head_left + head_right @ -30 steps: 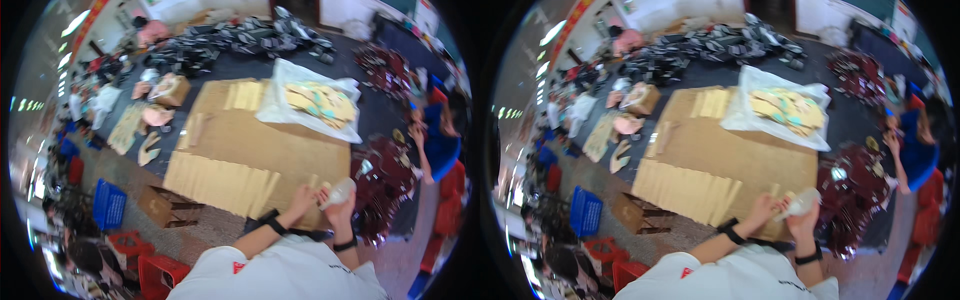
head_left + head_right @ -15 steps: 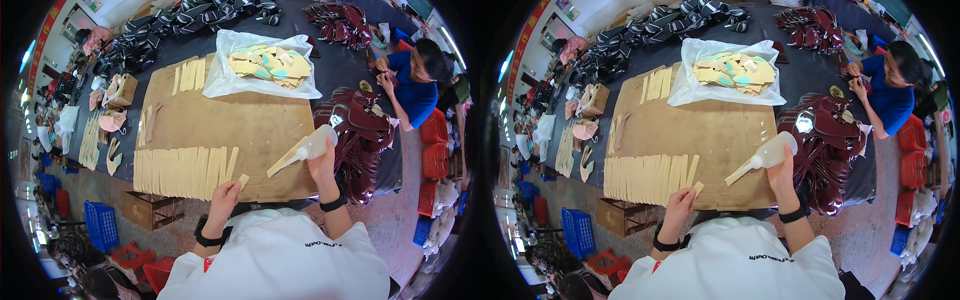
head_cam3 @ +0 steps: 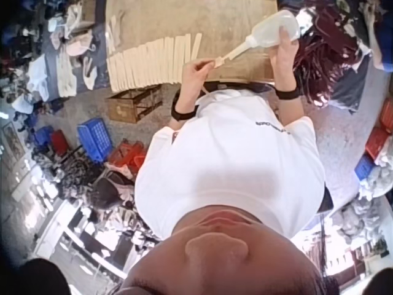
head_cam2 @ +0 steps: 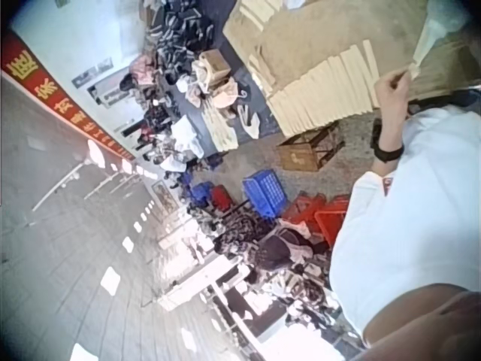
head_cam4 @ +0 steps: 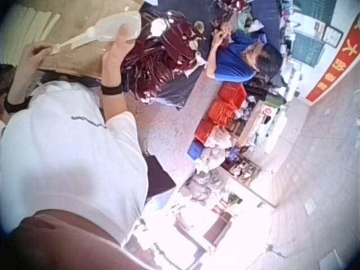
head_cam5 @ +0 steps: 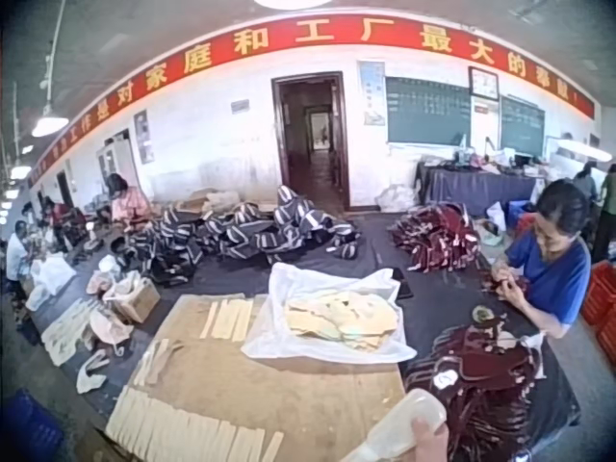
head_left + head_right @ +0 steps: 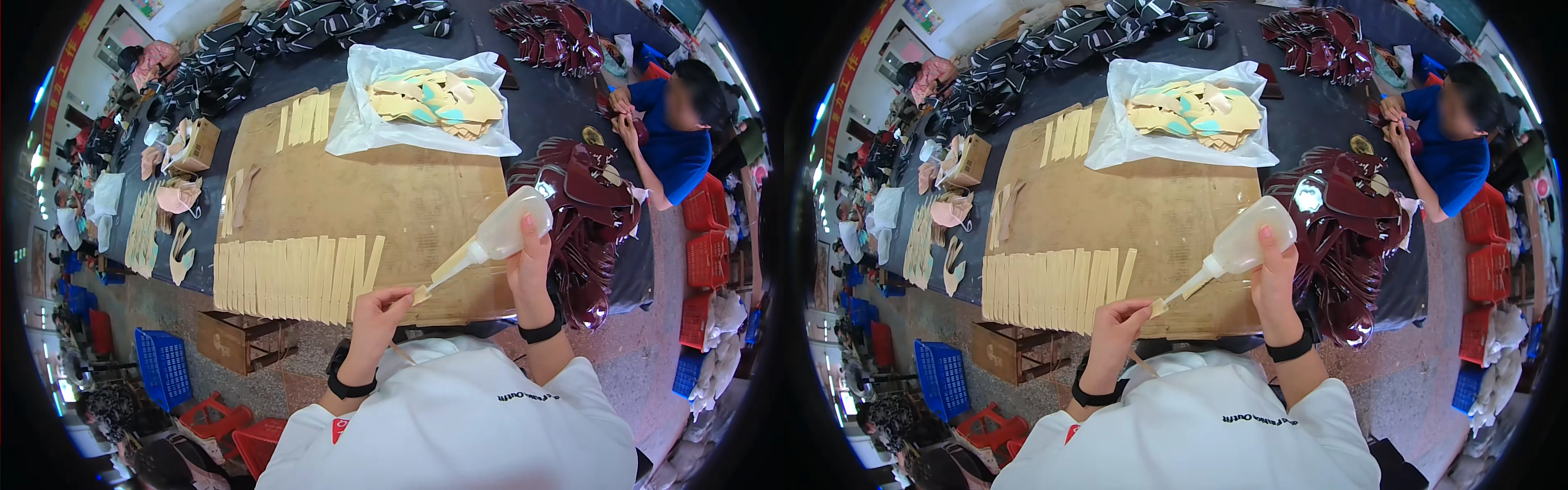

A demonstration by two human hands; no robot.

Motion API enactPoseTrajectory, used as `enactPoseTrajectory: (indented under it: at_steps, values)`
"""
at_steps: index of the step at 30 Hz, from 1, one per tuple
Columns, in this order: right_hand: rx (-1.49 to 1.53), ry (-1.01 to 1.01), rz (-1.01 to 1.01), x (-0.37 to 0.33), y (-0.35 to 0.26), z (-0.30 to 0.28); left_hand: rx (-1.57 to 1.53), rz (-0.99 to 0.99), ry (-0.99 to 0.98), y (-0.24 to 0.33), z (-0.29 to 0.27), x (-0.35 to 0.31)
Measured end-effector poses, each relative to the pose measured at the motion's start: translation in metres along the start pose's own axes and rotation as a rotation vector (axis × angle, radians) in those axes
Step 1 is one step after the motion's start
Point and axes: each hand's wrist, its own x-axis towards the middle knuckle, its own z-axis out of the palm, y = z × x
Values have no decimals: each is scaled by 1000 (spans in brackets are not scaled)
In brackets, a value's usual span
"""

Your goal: Apply adhesive using a squeeze bottle to various cut footwear components on a workbench.

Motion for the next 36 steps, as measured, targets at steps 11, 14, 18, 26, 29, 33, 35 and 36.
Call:
enactPoseTrajectory:
  at_steps: [11,14,18,26,29,33,35,36]
  values:
    - [-28,-96,-15,-1,0,-1,9,14,-16,3,0,-4]
    - [-39,-136,12,-3,-1,-5,-5,-6,-20,0,-4,-3]
    - [-31,-146,40,-2,0,-7,-84,2,-24,2,-4,-3]
    - [-13,-6,-29,6,13,-6,-41,-64,-194,-15,-6,2]
    - [52,25,1,7,12,-7,-95,-126,-201,-53,-11,20]
    - [77,78,26,9,14,-17,143,-61,-11,-73,-24,43]
    - [95,109,46,10,15,-21,410,98,98,-68,-35,56]
    - [93,114,44,10,16,-23,674,262,211,-65,-39,63]
